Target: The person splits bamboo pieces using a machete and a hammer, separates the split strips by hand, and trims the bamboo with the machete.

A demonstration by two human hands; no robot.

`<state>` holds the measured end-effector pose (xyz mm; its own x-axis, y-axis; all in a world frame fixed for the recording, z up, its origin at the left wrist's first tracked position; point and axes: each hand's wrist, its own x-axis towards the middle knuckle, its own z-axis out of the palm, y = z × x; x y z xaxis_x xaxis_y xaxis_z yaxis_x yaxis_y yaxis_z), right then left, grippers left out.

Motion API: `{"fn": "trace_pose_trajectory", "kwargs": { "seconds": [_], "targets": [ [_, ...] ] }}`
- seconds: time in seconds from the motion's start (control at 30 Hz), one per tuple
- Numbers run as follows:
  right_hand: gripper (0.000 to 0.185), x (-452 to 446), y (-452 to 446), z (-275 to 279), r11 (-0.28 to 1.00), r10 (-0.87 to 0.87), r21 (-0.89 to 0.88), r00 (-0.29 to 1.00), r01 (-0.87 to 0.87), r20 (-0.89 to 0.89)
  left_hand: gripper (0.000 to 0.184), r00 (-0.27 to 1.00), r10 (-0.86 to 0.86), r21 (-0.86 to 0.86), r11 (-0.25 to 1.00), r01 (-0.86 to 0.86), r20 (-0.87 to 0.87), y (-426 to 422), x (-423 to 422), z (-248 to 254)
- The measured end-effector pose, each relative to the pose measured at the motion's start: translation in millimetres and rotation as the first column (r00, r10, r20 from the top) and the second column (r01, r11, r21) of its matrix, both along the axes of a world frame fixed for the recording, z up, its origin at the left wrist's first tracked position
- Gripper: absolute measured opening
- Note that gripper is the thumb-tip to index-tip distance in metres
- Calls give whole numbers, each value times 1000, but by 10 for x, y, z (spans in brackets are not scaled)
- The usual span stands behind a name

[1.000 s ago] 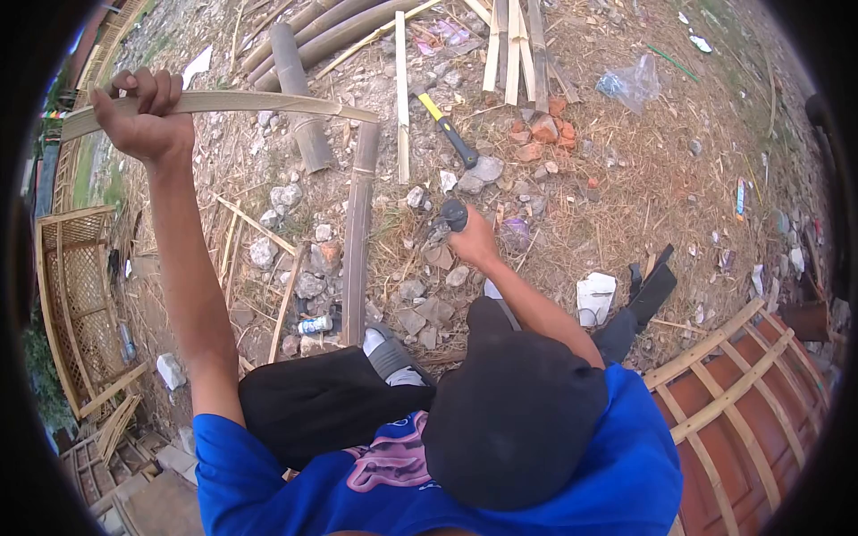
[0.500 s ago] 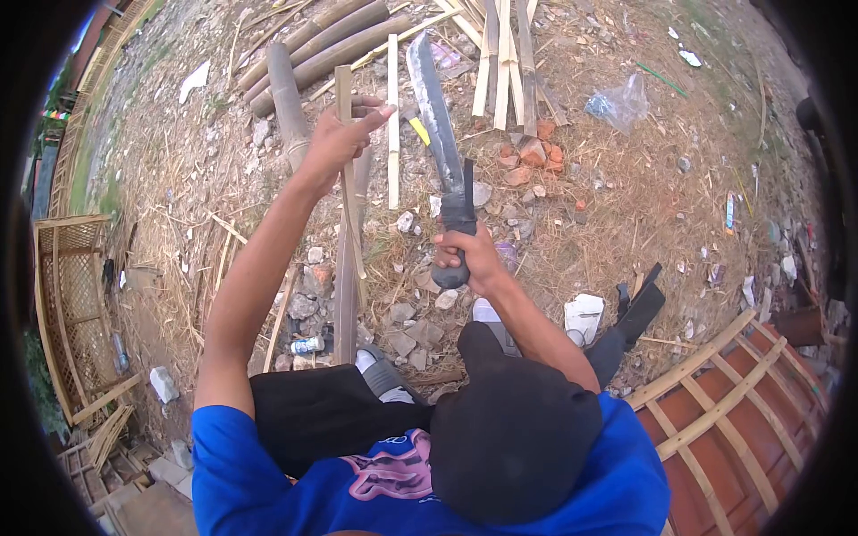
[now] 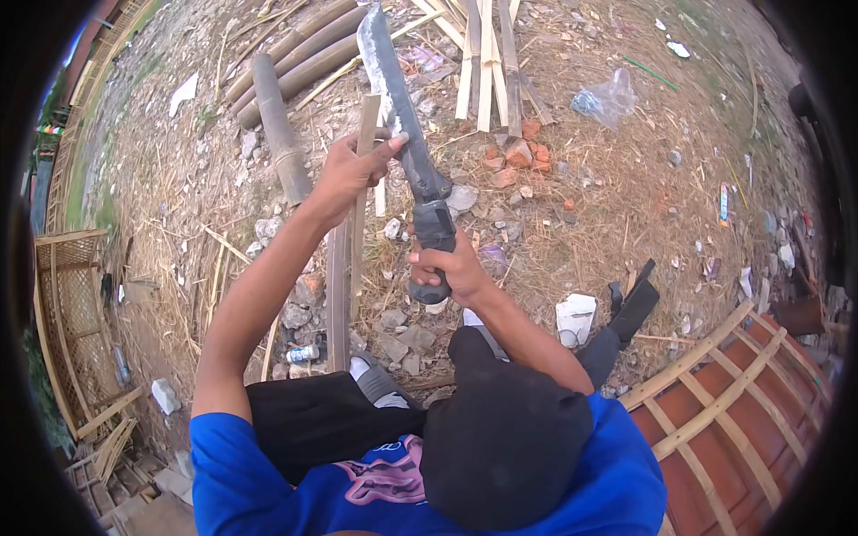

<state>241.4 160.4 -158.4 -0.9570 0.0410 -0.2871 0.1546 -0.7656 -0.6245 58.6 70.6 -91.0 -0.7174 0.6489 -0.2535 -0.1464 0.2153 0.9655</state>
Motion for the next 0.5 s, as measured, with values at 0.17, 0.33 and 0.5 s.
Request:
{"fn": "trace_pose_trajectory", "kwargs": {
  "seconds": [0.17, 0.33, 0.5],
  "targets": [
    [34, 82, 43, -173, 977, -97, 191, 995, 100, -25, 38, 980, 144, 68, 988, -135, -138, -81, -201, 53],
    [36, 173, 176, -237, 930, -188, 303, 978, 208, -93, 39, 933, 252, 285, 942, -176, -257, -102, -650, 448],
    [58, -4, 524, -235, 818, -204, 491, 950, 299, -238, 39, 862, 373, 465, 865, -188, -343, -120, -916, 866]
  ]
}}
